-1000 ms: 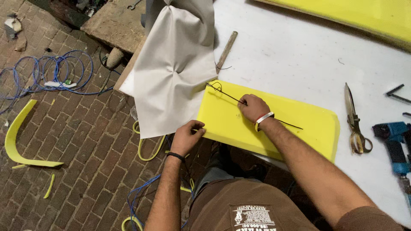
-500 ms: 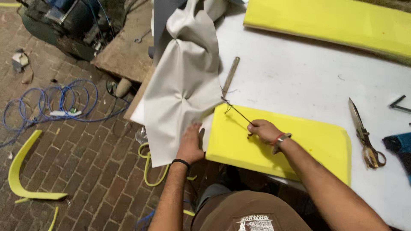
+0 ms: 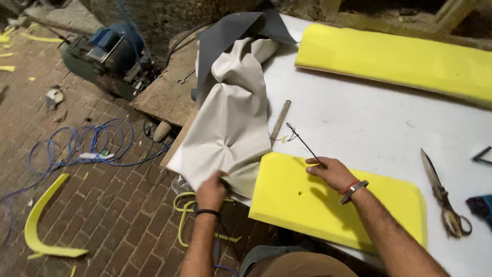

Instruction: The person staples white fabric onto a wooden board with a pneumatic staple gun, then flips the cushion to show the finished side. They then place a yellow foam pad on the board, cover it with grey fabric, and use a long needle to pull the fabric taut before stapling it to the board.

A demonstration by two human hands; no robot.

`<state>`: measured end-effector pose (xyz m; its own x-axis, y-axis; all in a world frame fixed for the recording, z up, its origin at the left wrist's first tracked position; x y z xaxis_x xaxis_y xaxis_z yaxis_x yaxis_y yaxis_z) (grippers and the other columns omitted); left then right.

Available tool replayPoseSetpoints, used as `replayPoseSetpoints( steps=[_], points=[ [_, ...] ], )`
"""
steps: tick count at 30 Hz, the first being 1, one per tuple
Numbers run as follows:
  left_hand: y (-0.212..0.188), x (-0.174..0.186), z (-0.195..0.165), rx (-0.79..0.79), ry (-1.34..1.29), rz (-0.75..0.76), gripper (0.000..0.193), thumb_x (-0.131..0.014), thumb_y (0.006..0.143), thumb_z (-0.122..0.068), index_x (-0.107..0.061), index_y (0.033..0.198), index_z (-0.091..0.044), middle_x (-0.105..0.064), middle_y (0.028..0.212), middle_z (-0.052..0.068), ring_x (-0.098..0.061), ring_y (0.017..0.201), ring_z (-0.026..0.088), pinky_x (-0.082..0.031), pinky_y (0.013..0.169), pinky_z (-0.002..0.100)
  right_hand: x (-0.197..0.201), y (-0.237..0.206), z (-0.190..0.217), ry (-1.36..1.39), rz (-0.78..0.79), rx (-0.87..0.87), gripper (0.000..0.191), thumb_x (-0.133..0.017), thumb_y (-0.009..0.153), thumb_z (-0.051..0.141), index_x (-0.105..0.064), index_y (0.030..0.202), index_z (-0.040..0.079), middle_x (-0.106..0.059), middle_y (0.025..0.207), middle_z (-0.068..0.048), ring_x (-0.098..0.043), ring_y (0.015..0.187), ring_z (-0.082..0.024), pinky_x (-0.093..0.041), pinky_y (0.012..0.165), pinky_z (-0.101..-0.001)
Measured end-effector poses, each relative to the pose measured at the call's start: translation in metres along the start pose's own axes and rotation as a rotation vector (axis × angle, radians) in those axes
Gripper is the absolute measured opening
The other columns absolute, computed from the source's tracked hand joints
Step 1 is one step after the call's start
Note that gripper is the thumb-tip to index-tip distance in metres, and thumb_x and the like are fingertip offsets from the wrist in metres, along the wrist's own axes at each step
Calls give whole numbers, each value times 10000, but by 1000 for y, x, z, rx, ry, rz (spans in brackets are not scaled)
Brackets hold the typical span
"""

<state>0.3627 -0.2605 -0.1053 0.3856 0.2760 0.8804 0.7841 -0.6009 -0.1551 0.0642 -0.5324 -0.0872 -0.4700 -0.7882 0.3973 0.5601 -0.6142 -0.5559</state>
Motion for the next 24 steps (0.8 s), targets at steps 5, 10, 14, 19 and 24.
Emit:
replayPoseSetpoints(
  steps=[5, 10, 14, 19, 24],
  points=[
    [-16, 154, 49, -106, -577, -911, 242, -449, 940, 75, -604, 1108, -5, -639, 1048, 77, -620, 968, 188, -520, 886, 338, 1, 18, -4, 67, 69, 46, 531, -757, 857, 364, -701, 1309, 91, -758, 1232, -142, -686, 1179, -227, -514, 1021, -356],
    [-49, 203, 63, -300, -1316, -760, 324, -527, 1201, -172, -628, 929, -28, -616, 867, 16, -572, 834, 141, -497, 843, 307, -19, 34, 25, 158, 158, 131, 505, -749, 866, 342, -706, 1282, 58, -804, 1116, -126, -712, 1055, -155, -526, 929, -300],
    [-39, 187, 15, 30, -470, -378, 360, -683, 932, -389, -759, 1063, -62, -741, 971, 129, -678, 878, 264, -526, 811, 376, -50, 49, 49, 212, 207, 76, 454, -669, 925, 384, -712, 1273, 95, -818, 1052, -40, -655, 861, -84, -484, 733, -258],
    [-1, 149, 5, 311, 67, 44, 710, -761, 699, -667, -755, 1167, -134, -744, 1101, 189, -703, 1034, 350, -543, 900, 446, -71, 60, 67, 288, 243, 44, 477, -682, 967, 348, -691, 1345, 57, -822, 1100, -110, -394, 637, -252, -331, 553, -360],
    [50, 74, -29, -69, -48, 711, 667, -733, 731, -610, -787, 1111, -64, -787, 1097, 171, -764, 1003, 298, -577, 908, 391, -85, 82, 126, 103, 209, 335, 507, -706, 941, 412, -662, 1300, 55, -779, 1104, -75, -690, 1029, -101, -508, 912, -275]
  ],
)
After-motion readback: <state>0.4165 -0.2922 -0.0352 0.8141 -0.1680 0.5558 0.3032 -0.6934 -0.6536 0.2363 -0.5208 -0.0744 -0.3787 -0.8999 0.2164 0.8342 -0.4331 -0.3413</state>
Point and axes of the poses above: each hand's wrist, its own y-axis towards the middle knuckle, its own x-axis out of the back of the hand, z = x × y, the point moved 8 cm from there along y, towards the middle knuckle
